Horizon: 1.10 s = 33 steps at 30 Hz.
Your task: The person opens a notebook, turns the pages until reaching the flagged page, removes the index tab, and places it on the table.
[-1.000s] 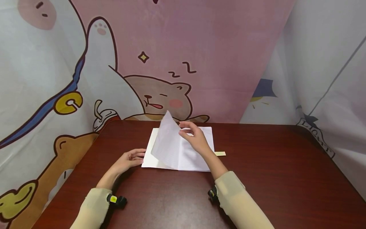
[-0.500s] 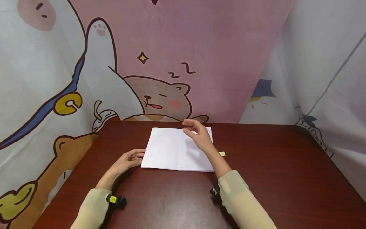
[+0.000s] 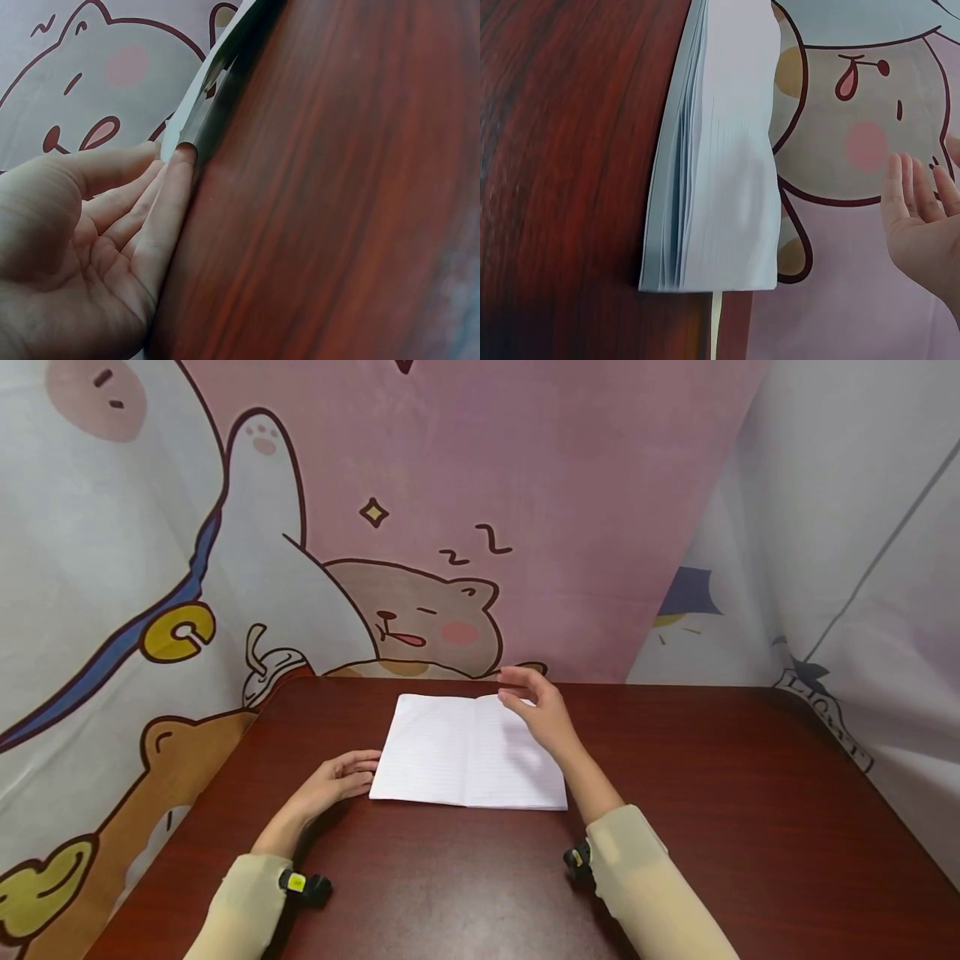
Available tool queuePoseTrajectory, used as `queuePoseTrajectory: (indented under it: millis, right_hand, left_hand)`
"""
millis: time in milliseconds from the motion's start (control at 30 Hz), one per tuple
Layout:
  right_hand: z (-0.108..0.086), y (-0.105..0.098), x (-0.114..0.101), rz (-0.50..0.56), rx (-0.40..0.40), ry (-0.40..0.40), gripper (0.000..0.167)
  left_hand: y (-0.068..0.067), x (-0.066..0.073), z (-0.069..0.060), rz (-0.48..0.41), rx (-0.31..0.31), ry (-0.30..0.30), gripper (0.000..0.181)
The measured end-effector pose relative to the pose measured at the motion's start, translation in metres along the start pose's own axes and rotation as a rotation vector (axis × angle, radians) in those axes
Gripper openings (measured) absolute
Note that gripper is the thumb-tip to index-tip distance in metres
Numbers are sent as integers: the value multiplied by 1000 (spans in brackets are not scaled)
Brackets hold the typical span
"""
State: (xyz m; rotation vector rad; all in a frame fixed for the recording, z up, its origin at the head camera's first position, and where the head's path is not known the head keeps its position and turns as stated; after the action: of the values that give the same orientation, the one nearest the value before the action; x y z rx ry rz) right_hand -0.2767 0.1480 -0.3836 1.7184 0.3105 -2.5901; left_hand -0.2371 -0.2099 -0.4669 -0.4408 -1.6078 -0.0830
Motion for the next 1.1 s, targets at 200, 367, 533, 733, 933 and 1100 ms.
queuePoseTrajectory:
  millis: [200,367,533,733,933,1100]
  right_hand:
    - [-2,-9,2,23,13,-14,40]
    - [-3,-15,5,57,20,-17,41]
    - [-5,-21,8,55,36,2,42]
    - [-8,-28,15,22,54,35,43]
    - [-12,-31,20,16,68,69,44]
    - [-15,-34,26,-14,90,79,42]
  left_hand:
    - [1,-1,2,-4,14,-17,47]
    - [1,-2,2,3,11,-19,49]
    - [0,-2,1,25,15,-18,51]
    - [0,-2,1,49,24,-14,52]
    - [0,-2,1,64,24,-9,52]
    - [1,0,-1,92,32,-4,52]
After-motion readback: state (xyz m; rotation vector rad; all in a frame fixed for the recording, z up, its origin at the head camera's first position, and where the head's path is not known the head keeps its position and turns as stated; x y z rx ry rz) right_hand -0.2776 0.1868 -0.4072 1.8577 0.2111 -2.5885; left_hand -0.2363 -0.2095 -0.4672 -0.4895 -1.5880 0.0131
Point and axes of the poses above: each hand's wrist, its own z-axis towards the middle knuckle, its own y-axis out of the palm, x = y × z, the point moved 2 cm from there along z, towards the middle knuckle, and after that the axes turned 1 degree about x, right-handed, at the moved point
